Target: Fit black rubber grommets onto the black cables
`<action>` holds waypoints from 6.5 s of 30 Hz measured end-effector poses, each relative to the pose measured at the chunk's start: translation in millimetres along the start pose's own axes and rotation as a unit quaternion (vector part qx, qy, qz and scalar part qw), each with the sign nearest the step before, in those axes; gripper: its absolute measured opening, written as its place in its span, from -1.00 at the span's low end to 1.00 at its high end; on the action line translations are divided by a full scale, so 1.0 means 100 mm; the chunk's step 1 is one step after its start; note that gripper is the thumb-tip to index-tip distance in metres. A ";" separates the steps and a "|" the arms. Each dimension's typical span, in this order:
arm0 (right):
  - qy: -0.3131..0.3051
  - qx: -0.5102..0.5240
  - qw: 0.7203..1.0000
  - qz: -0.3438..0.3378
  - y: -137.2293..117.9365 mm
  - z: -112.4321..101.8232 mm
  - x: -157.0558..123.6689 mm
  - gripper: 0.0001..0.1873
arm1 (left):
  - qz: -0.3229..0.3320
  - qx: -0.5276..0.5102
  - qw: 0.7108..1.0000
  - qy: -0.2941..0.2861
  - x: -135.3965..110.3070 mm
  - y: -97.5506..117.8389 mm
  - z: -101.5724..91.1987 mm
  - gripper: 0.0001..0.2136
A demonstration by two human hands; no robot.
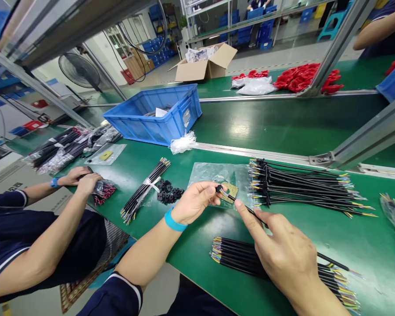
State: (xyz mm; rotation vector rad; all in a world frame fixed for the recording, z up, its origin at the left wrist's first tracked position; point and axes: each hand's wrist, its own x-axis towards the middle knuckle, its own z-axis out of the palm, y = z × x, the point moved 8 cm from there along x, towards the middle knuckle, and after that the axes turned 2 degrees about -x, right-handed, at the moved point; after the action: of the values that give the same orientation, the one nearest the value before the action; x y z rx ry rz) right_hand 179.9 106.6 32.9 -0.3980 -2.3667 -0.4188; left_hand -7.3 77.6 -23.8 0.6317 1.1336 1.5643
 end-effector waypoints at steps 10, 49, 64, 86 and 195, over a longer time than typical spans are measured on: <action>-0.036 -0.026 0.996 -0.071 -0.11 -0.15 0.01 -0.17 | -0.016 0.041 0.999 0.018 0.02 -0.03 -0.01 -0.35; -0.012 0.149 0.985 0.080 0.20 -0.15 0.02 -0.58 | -0.030 0.032 0.999 -0.009 -0.01 -0.08 0.00 -0.37; 0.048 0.139 0.988 0.048 0.06 -0.26 0.08 -0.75 | 0.020 0.122 0.991 -0.040 -0.07 -0.09 0.15 -0.55; -0.073 0.439 0.891 0.091 0.06 -0.01 0.19 -0.71 | 0.230 0.305 0.912 -0.147 -0.25 0.10 0.40 -0.61; -0.276 0.361 0.888 -0.067 -0.33 0.21 -0.26 -0.91 | 0.137 0.634 0.761 0.017 -0.04 0.50 -0.49 -0.88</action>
State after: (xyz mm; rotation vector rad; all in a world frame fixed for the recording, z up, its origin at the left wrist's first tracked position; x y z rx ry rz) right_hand 173.0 81.5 -5.7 0.0137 -2.8795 0.6060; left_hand -69.5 57.3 2.0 1.7063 2.1680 0.7917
